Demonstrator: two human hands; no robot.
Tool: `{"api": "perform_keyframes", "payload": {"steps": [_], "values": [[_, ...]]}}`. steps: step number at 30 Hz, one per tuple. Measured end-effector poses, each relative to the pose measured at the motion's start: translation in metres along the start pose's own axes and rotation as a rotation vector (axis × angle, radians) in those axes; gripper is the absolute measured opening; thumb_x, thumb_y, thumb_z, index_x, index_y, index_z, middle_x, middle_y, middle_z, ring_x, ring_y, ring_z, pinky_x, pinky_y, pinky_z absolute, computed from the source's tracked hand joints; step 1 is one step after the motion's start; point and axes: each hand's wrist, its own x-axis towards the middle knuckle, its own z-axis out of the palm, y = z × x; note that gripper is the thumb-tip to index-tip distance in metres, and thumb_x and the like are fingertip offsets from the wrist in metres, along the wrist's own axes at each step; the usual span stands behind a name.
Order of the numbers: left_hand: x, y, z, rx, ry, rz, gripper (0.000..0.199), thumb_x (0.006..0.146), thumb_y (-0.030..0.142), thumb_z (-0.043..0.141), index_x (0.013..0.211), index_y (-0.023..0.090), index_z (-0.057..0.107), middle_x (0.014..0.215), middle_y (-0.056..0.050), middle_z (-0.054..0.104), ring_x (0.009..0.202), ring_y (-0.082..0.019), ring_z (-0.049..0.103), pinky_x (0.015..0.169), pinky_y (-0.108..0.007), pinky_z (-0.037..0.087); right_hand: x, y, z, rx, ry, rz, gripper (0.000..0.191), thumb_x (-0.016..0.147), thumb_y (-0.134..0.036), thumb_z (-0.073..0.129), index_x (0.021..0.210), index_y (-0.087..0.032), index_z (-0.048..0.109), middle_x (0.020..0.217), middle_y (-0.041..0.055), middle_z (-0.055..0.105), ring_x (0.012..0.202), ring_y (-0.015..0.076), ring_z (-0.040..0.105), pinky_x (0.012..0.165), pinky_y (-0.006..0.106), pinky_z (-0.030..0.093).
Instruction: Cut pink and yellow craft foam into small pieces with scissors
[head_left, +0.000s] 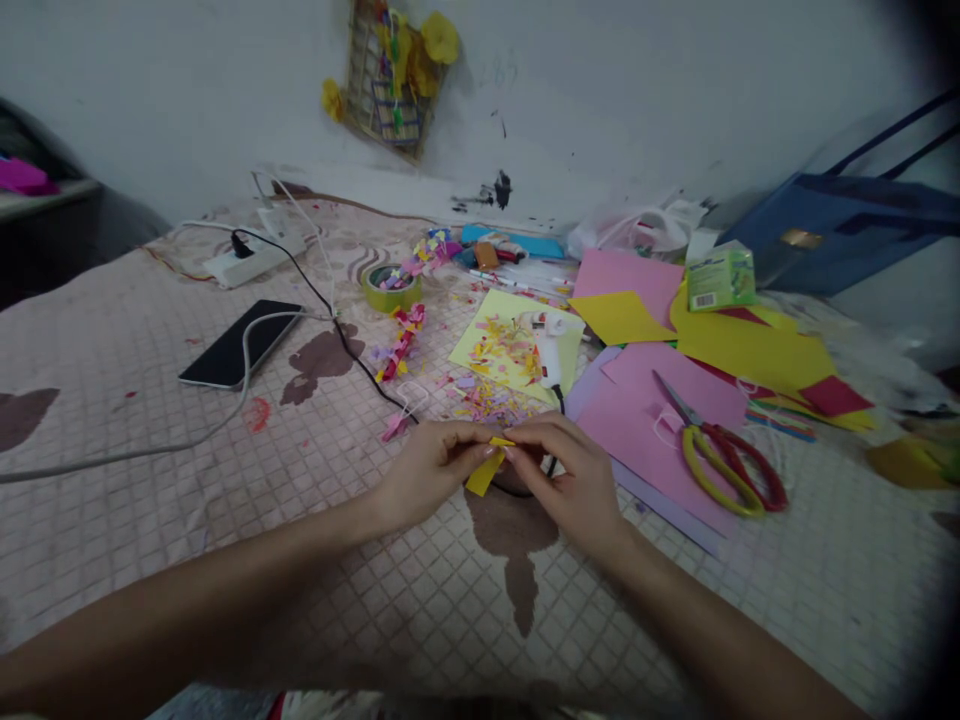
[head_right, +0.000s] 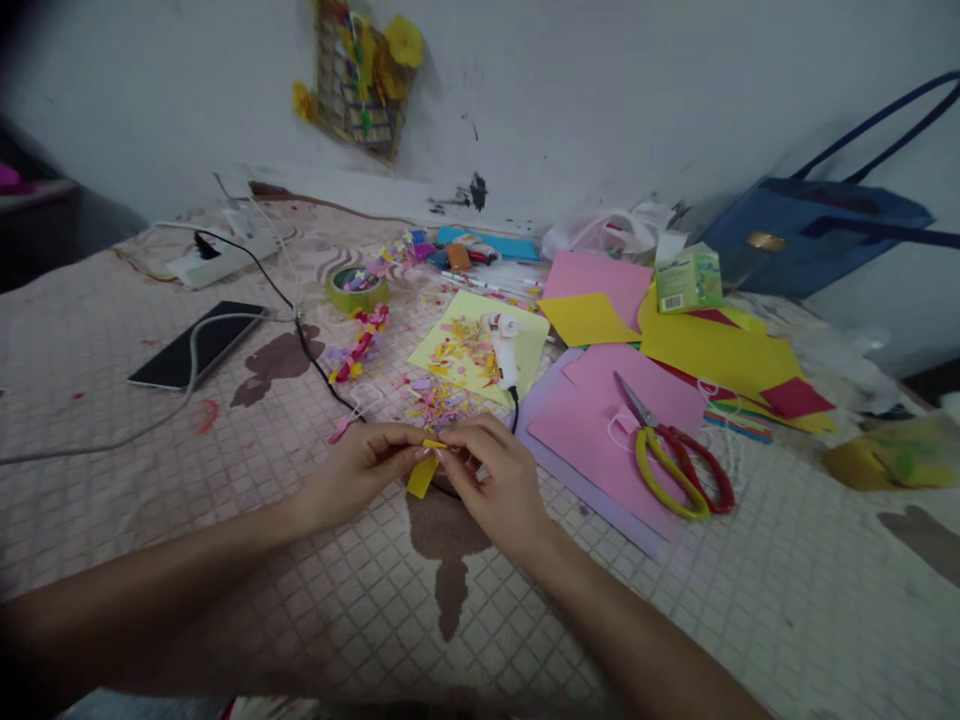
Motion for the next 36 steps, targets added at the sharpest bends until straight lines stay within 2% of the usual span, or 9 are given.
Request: {"api": "perform_keyframes", "payload": {"steps": [9, 16, 20, 25, 30, 33, 36], "values": [[0.0009, -0.0046, 0.0012, -0.101, 0.025, -0.035, 0.018, 0.08, 0.028, 0.061, 0.089, 0.015, 0.07, 0.087, -0.005, 0.071, 0.081, -0.016, 0.064, 0.075, -0.026, 0.05, -0.0018, 0.001, -0.0003, -0.103, 0.047, -0.118, 0.012, 0.087, -0.014, 0.055, 0.091, -0.022, 0.063, 0.081, 0.0048, 0.063, 0.077, 0.0167, 0.06, 0.066, 0.03, 0.051], [0.0013, -0.0072, -0.0004, -0.167, 0.031, -0.049, 0.017, 0.078, 0.026, 0.064, 0.089, 0.013, 0.065, 0.084, -0.004, 0.068, 0.077, -0.013, 0.062, 0.075, -0.025, 0.049, -0.001, -0.0032, -0.0022, -0.04, 0.033, -0.078, 0.01, 0.087, -0.015, 0.055, 0.089, -0.022, 0.063, 0.079, 0.0033, 0.062, 0.073, 0.0158, 0.059, 0.064, 0.029, 0.05], [0.0008, -0.0037, -0.0004, -0.187, 0.035, -0.02, 0.018, 0.077, 0.026, 0.067, 0.088, 0.013, 0.063, 0.084, -0.003, 0.065, 0.079, -0.012, 0.06, 0.075, -0.024, 0.048, 0.0002, -0.0045, -0.0015, 0.027, 0.032, 0.004, 0.008, 0.085, -0.015, 0.056, 0.085, -0.021, 0.062, 0.077, 0.0028, 0.061, 0.069, 0.0143, 0.057, 0.06, 0.027, 0.047], [0.0013, -0.0027, -0.0012, -0.149, 0.056, 0.006, 0.016, 0.078, 0.027, 0.066, 0.083, 0.012, 0.061, 0.077, -0.001, 0.061, 0.071, -0.01, 0.057, 0.067, -0.021, 0.046, 0.0005, -0.0053, 0.0, 0.098, 0.017, 0.097, 0.007, 0.083, -0.015, 0.058, 0.08, -0.02, 0.062, 0.075, 0.0014, 0.06, 0.067, 0.0132, 0.056, 0.059, 0.025, 0.045], [0.0024, -0.0051, -0.0014, -0.171, 0.073, -0.006, 0.016, 0.077, 0.027, 0.067, 0.08, 0.012, 0.061, 0.073, 0.0, 0.06, 0.067, -0.009, 0.055, 0.064, -0.021, 0.045, 0.0013, -0.0056, 0.0005, 0.27, -0.022, 0.237, 0.003, 0.082, -0.022, 0.06, 0.08, -0.02, 0.062, 0.075, 0.0014, 0.061, 0.067, 0.0132, 0.056, 0.058, 0.025, 0.045], [0.0033, -0.0041, -0.0023, -0.276, 0.052, -0.097, 0.018, 0.075, 0.027, 0.07, 0.078, 0.012, 0.062, 0.07, 0.0, 0.061, 0.064, -0.009, 0.056, 0.062, -0.02, 0.045, 0.0007, -0.003, 0.001, 0.437, -0.059, 0.387, 0.01, 0.084, -0.029, 0.059, 0.083, -0.02, 0.062, 0.072, 0.0005, 0.059, 0.061, 0.0119, 0.054, 0.054, 0.024, 0.044], [0.0044, -0.0031, -0.0041, -0.55, -0.059, -0.297, 0.02, 0.071, 0.026, 0.075, 0.077, 0.012, 0.062, 0.071, 0.0, 0.064, 0.065, -0.009, 0.06, 0.063, -0.019, 0.047, -0.0009, 0.0012, 0.0015, 0.66, -0.092, 0.521, 0.013, 0.085, -0.034, 0.058, 0.09, -0.022, 0.063, 0.071, -0.0014, 0.057, 0.056, 0.0099, 0.052, 0.051, 0.022, 0.045]]}}
